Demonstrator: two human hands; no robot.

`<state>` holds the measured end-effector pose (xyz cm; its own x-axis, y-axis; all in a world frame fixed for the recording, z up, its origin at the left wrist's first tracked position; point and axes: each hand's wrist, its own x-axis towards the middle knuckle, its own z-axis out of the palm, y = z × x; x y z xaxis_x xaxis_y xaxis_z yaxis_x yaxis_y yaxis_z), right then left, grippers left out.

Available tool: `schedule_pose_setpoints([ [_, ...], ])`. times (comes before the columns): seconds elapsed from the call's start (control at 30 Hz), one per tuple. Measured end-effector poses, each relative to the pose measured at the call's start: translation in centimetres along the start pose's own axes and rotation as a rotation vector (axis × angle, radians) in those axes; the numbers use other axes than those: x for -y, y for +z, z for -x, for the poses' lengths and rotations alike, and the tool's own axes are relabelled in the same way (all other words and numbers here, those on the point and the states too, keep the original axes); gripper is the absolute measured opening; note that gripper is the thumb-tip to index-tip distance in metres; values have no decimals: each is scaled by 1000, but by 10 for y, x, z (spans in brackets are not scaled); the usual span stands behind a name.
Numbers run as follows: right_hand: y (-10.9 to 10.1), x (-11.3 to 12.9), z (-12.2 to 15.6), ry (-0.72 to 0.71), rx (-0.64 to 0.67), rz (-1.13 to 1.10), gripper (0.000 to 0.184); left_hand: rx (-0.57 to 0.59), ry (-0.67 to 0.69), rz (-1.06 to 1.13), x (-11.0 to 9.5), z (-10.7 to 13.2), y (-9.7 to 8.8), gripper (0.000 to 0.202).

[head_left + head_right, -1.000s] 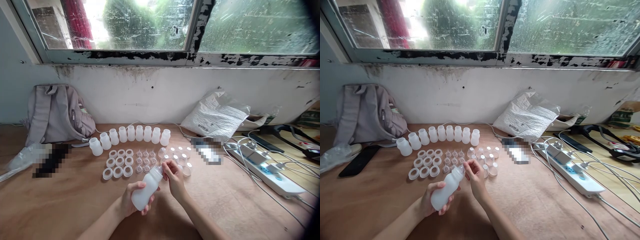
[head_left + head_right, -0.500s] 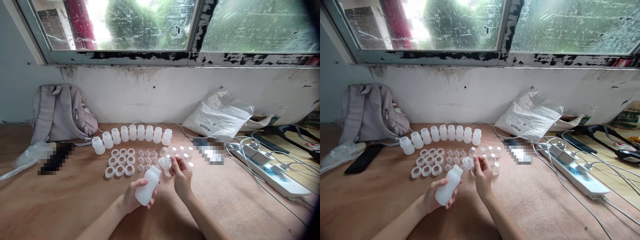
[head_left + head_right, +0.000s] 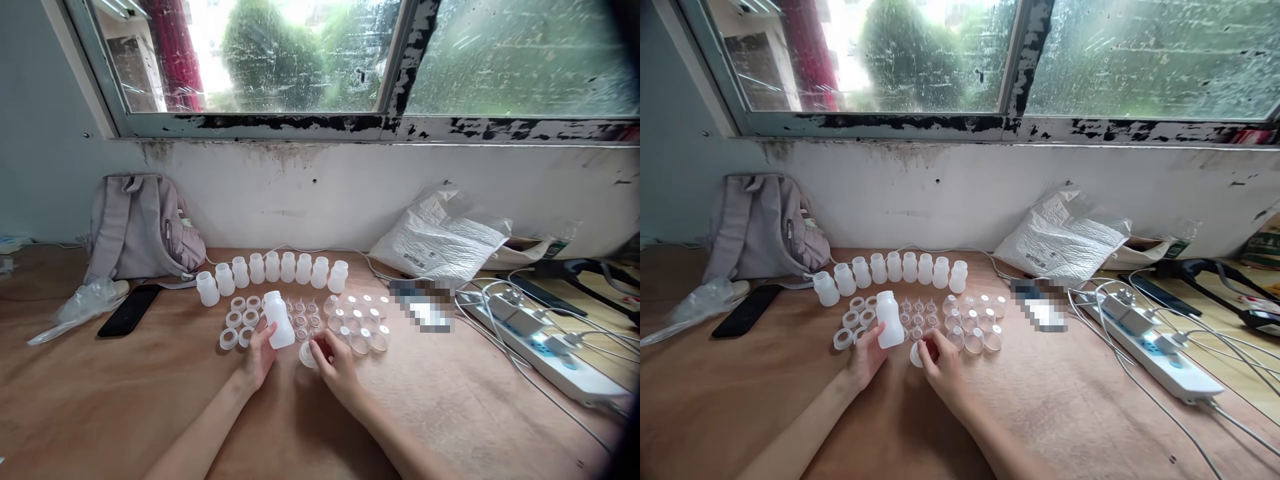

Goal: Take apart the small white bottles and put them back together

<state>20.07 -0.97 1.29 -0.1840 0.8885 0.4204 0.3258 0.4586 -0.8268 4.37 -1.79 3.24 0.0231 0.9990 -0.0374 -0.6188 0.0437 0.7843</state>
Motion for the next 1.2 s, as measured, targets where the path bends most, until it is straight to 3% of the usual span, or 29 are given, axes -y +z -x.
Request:
schedule_pose_setpoints([
  [0.17,9,-3,6,-77,71,50,9,-32,143,-183,-1,-1,-4,41],
  [0.33,4,-5,5,-74,-60,31,7,-63,326,-471,5,1,-8,46],
  [0.43,-1,-5,3,-91,-144,-54,15,-10,450,-765,8,6,-8,49],
  [0.57,-3,-3,4,-173,-142,-104,38,141,625,-1089,14,11,-8,53],
  [0.67,-2,0,6,-208,-136,-74,39,196,719,-1166,20,11,-10,55],
  [0.83,3,1,10,-236,-114,-29,37,188,781,-1265,25,9,-16,59],
  [0.9,1,2,7,-271,-164,12,35,170,789,-1261,25,10,-16,63],
  [1.0,-15,2,-9,-321,-369,113,33,169,773,-1213,23,12,-14,72],
  [1.1,-47,-2,-40,-298,-627,176,37,264,765,-1233,19,13,-12,69],
  [1.2,-83,-17,-74,-193,-694,303,41,406,769,-1353,18,11,-12,56],
])
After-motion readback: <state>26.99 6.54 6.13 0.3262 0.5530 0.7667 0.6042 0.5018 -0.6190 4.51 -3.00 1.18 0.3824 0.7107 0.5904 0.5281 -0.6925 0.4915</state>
